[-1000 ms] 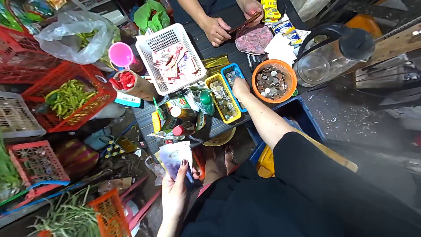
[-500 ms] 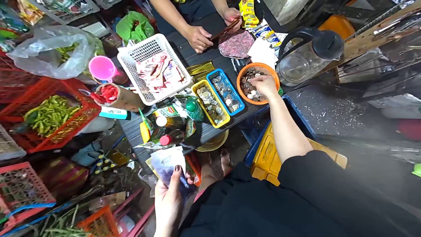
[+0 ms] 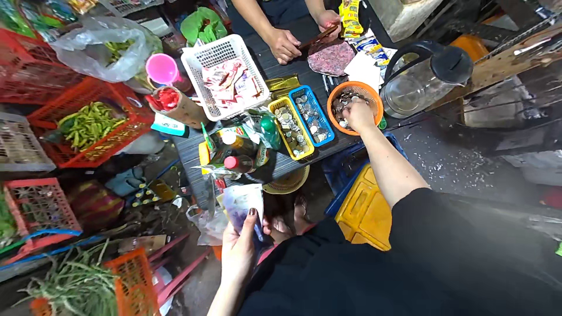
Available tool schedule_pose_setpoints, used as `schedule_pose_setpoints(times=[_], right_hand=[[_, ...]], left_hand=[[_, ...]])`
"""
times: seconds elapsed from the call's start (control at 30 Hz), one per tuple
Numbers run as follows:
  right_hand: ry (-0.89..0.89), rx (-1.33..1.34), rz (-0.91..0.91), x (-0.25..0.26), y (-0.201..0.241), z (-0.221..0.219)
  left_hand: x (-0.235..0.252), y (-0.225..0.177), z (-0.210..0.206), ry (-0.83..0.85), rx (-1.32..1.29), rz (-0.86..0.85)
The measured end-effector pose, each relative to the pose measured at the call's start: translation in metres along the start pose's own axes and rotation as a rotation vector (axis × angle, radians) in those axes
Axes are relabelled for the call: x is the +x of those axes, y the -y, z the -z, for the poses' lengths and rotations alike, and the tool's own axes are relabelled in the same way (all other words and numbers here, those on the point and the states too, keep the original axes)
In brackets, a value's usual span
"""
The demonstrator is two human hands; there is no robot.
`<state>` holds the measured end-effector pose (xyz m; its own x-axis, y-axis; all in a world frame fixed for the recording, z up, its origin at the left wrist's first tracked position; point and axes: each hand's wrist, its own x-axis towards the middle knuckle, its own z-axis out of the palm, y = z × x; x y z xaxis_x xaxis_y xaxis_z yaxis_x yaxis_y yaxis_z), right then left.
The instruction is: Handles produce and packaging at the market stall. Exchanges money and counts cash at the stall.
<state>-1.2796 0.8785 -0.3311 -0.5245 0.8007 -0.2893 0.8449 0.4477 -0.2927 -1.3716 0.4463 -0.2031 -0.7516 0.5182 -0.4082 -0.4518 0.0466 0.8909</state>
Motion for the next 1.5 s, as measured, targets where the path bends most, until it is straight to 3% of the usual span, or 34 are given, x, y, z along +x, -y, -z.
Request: schedule_pose_setpoints(times=[0.13, 0.2, 0.3, 0.4, 0.47, 0.6, 0.67, 0.73, 0.83, 1.0, 1.07, 1.17, 1.23, 1.37, 1.5], right_hand=[[-0.049, 0.594, -0.055, -0.024, 0.012, 0.017], [-0.048, 0.925, 0.004, -0.048, 0.029, 0.015], [0.168, 1.279, 0.154, -0.102, 0.064, 0.022], [0.391, 1.200, 0.280, -0.154, 0.113, 0.009], [0.602, 0.902, 0.263, -0.200, 0.153, -0.012], [1.415, 0.046, 0.488, -0.307, 0.196, -0.102], [1.559, -0.223, 0.579, -0.357, 0.204, -0.150], [1.520, -0.323, 0.624, -0.395, 0.218, -0.181], [1.430, -0.253, 0.662, -0.450, 0.263, -0.201], [1.337, -0.333, 0.956, -0.551, 0.335, -0.227], [1.371, -0.178, 0.959, -0.593, 0.354, -0.237], [1.651, 0.396, 0.636, -0.660, 0.384, -0.238], [1.846, 0.598, 0.406, -0.704, 0.408, -0.231], [2.105, 0.598, 0.373, -0.772, 0.449, -0.238], [2.247, 0.446, 0.425, -0.833, 0.487, -0.261]], left_hand=[[-0.011, -0.004, 0.016, -0.029, -0.059, 0.021], [-0.019, -0.005, 0.029, -0.037, -0.077, 0.024], [-0.035, 0.000, 0.054, -0.092, -0.061, -0.014], [-0.059, 0.007, 0.082, -0.261, 0.013, -0.009], [-0.080, 0.015, 0.107, -0.365, 0.098, 0.020], [-0.135, 0.037, 0.160, -0.516, 0.124, 0.071], [-0.170, 0.050, 0.186, -0.594, 0.099, 0.067], [-0.211, 0.065, 0.213, -0.673, 0.084, 0.071], [-0.276, 0.090, 0.251, -0.795, 0.037, 0.065], [-0.388, 0.130, 0.310, -1.031, -0.010, 0.046], [-0.434, 0.142, 0.328, -1.136, -0.004, 0.002], [-0.498, 0.154, 0.348, -1.326, -0.016, -0.068], [-0.533, 0.166, 0.355, -1.459, -0.057, -0.127], [-0.578, 0.192, 0.360, -1.689, -0.170, -0.201], [-0.597, 0.203, 0.369, -1.894, -0.303, -0.147]])
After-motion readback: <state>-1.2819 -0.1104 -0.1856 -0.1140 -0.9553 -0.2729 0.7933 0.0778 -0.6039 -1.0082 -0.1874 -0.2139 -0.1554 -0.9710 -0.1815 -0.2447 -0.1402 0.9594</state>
